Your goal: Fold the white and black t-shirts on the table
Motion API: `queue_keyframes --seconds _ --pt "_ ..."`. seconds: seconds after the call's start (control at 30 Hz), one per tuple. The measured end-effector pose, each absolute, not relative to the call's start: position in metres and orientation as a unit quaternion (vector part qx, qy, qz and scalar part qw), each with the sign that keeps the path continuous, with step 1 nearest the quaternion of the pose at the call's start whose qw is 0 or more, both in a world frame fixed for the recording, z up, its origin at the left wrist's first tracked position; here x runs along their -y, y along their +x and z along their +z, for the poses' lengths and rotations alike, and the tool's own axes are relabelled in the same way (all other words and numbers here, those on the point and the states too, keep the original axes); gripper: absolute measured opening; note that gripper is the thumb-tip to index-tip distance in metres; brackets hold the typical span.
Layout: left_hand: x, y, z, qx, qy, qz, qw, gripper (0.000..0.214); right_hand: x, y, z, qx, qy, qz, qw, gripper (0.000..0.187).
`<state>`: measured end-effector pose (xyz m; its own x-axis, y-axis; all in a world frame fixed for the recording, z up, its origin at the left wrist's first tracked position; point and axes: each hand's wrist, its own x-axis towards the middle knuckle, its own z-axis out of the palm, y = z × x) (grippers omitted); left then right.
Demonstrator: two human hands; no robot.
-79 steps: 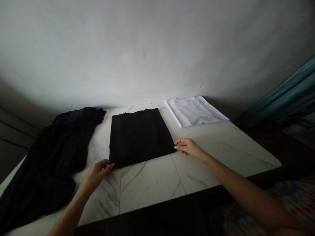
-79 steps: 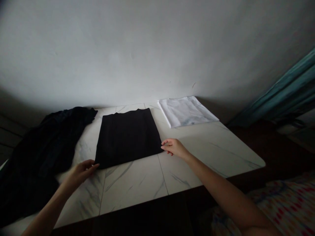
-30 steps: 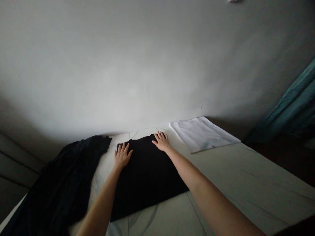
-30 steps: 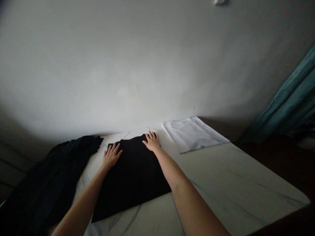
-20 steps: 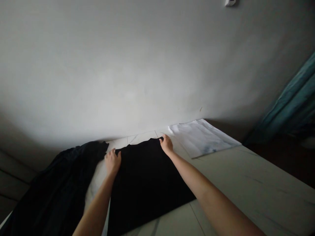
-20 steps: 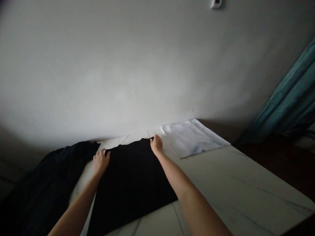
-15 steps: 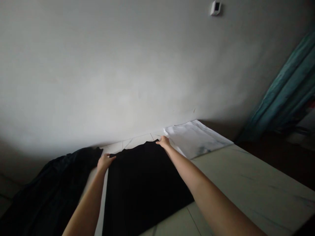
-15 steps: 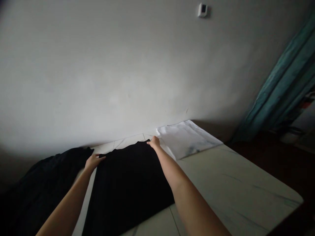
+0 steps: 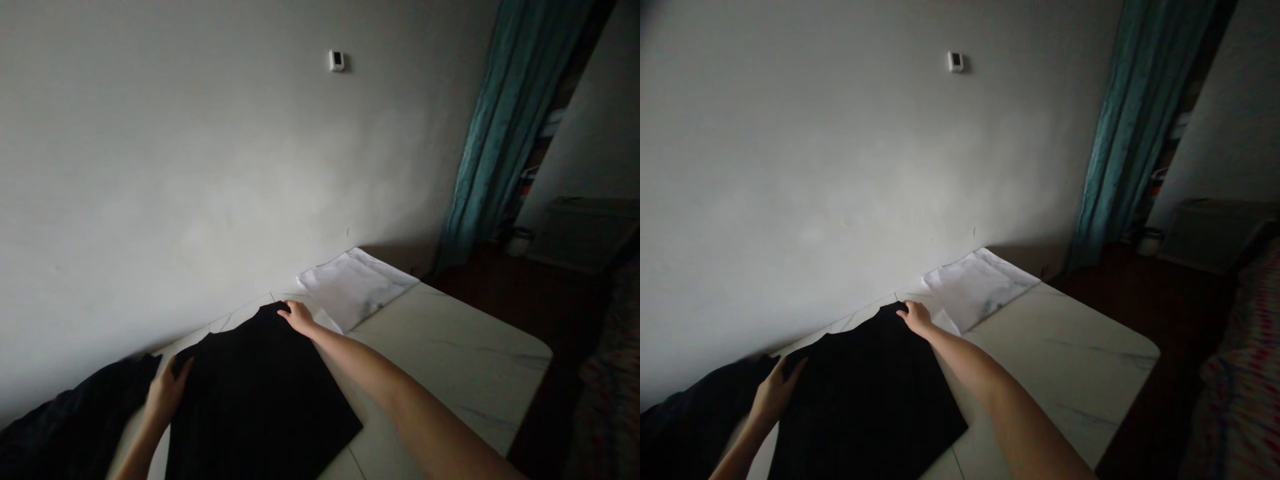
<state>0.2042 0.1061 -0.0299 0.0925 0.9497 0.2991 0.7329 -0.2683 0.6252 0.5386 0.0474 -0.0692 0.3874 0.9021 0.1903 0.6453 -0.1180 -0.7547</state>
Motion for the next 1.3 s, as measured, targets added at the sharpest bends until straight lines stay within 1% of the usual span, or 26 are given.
queue_keyframes --seconds 0.07,0.13,0.2,0.27,0.4,0.47,0.53,0.6,0.7,0.77,0.83,1.0,1.07,1.17,1.3 --pt "-0.085 0.212 -0.012 -0.590 0.717 0.340 0.148 0.045 -0.027 0.547 -0.064 0.533 -0.686 0.152 0.471 0.027" --pt "-0.060 0.224 0.012 -0.571 0.724 0.359 0.145 0.047 -0.001 0.563 -0.054 0.530 -0.619 0.151 0.560 0.025" --pt "-0.033 0.243 0.039 -0.530 0.734 0.394 0.158 0.046 0.030 0.586 -0.039 0.518 -0.561 0.159 0.626 0.029" --pt "-0.006 0.269 0.065 -0.486 0.735 0.430 0.197 0.045 0.063 0.614 -0.021 0.499 -0.532 0.169 0.663 0.036" --pt "0.046 0.337 0.104 -0.436 0.709 0.452 0.321 0.057 0.131 0.682 0.019 0.448 -0.558 0.133 0.686 0.044" --pt "0.072 0.369 0.115 -0.408 0.697 0.458 0.372 0.064 0.166 0.715 0.039 0.426 -0.579 0.116 0.685 0.048" --pt "0.098 0.396 0.122 -0.385 0.687 0.459 0.411 0.066 0.201 0.747 0.059 0.416 -0.582 0.122 0.688 0.050" --pt "0.120 0.418 0.126 -0.360 0.685 0.456 0.439 0.063 0.232 0.777 0.079 0.414 -0.581 0.124 0.690 0.047" --pt "0.136 0.448 0.126 -0.299 0.706 0.467 0.440 0.050 0.257 0.821 0.102 0.415 -0.591 0.114 0.682 0.042" --pt "0.134 0.472 0.115 -0.255 0.727 0.482 0.417 0.040 0.256 0.849 0.105 0.419 -0.603 0.118 0.668 0.040" --pt "0.123 0.497 0.091 -0.227 0.749 0.475 0.402 0.032 0.243 0.875 0.094 0.417 -0.620 0.135 0.651 0.039" --pt "0.081 0.551 0.005 -0.227 0.768 0.390 0.454 0.029 0.189 0.916 0.020 0.371 -0.666 0.185 0.621 0.037" --pt "0.064 0.563 -0.017 -0.244 0.761 0.373 0.471 0.030 0.166 0.925 -0.008 0.362 -0.675 0.193 0.613 0.033" --pt "0.033 0.574 -0.027 -0.278 0.739 0.389 0.474 0.032 0.128 0.936 -0.032 0.364 -0.672 0.201 0.613 0.032" --pt "-0.024 0.583 -0.020 -0.305 0.717 0.419 0.467 0.041 0.068 0.944 -0.034 0.373 -0.656 0.201 0.624 0.035"
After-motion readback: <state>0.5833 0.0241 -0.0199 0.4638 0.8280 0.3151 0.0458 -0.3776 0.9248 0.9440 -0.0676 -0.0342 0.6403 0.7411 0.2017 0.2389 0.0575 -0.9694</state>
